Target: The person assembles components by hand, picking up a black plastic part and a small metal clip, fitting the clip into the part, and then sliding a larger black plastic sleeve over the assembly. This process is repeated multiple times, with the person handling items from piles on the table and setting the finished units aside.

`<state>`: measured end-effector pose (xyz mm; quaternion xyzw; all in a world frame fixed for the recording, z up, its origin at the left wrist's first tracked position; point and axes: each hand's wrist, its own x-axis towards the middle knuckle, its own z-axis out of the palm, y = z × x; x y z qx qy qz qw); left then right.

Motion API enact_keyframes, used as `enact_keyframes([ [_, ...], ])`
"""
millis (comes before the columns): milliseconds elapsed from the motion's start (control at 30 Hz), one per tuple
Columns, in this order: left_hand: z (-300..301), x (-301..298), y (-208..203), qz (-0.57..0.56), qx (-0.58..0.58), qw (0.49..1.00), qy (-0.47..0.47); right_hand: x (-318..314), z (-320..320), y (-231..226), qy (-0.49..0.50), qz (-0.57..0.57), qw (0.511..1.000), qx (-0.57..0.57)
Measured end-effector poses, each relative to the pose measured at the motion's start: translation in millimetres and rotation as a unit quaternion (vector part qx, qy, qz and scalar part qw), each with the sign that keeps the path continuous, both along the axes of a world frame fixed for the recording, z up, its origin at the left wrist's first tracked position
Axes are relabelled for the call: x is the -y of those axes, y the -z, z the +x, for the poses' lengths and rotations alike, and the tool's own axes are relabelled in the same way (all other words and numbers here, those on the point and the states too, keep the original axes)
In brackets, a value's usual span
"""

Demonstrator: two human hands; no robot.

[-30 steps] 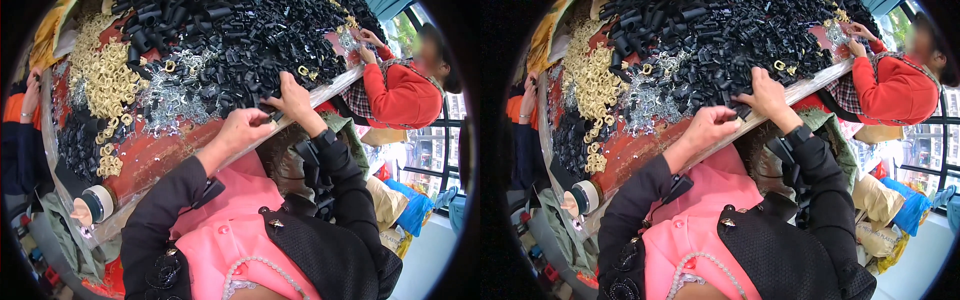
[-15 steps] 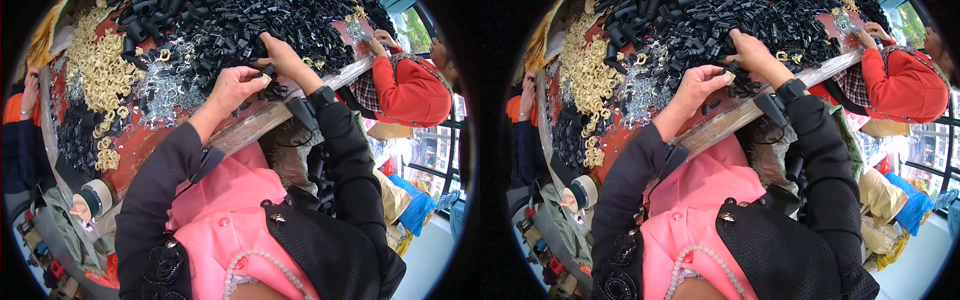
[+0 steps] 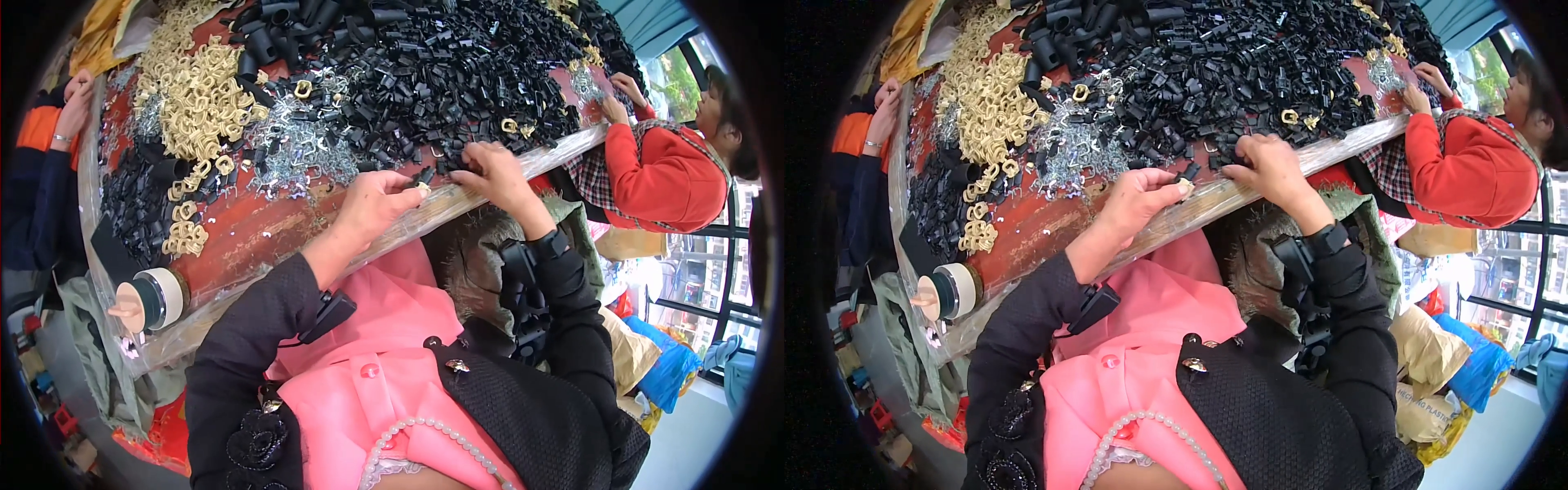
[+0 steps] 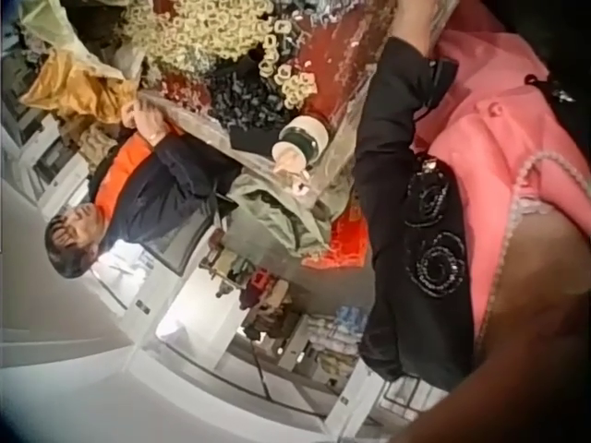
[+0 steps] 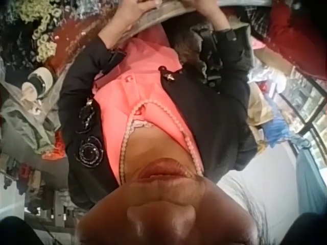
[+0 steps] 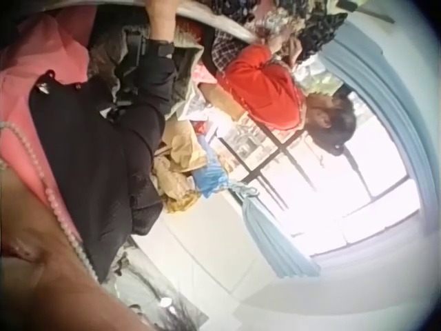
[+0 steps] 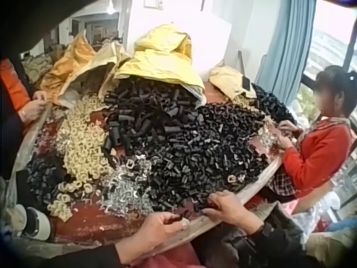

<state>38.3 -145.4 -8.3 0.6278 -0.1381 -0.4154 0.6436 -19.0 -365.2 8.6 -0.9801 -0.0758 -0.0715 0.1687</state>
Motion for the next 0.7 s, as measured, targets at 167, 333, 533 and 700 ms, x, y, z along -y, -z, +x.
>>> enact_keyframes([
  [167, 6, 36, -5, -0.018, 0.030, 0.999, 0.023, -7, 33, 9, 0.007, 0.017, 1.000, -0.020],
  [333, 9, 27, -23, -0.093, -0.014, 0.995, -0.021, -11, 61, 6, 0.077, 0.070, 0.994, -0.025],
  [533, 6, -77, -33, -0.116, -0.068, 0.983, -0.122, -29, 38, -7, 0.052, 0.080, 0.993, 0.065],
  [700, -24, -153, -20, -0.132, -0.094, 0.949, -0.271, -81, 25, -12, -0.087, 0.136, 0.986, 0.032],
])
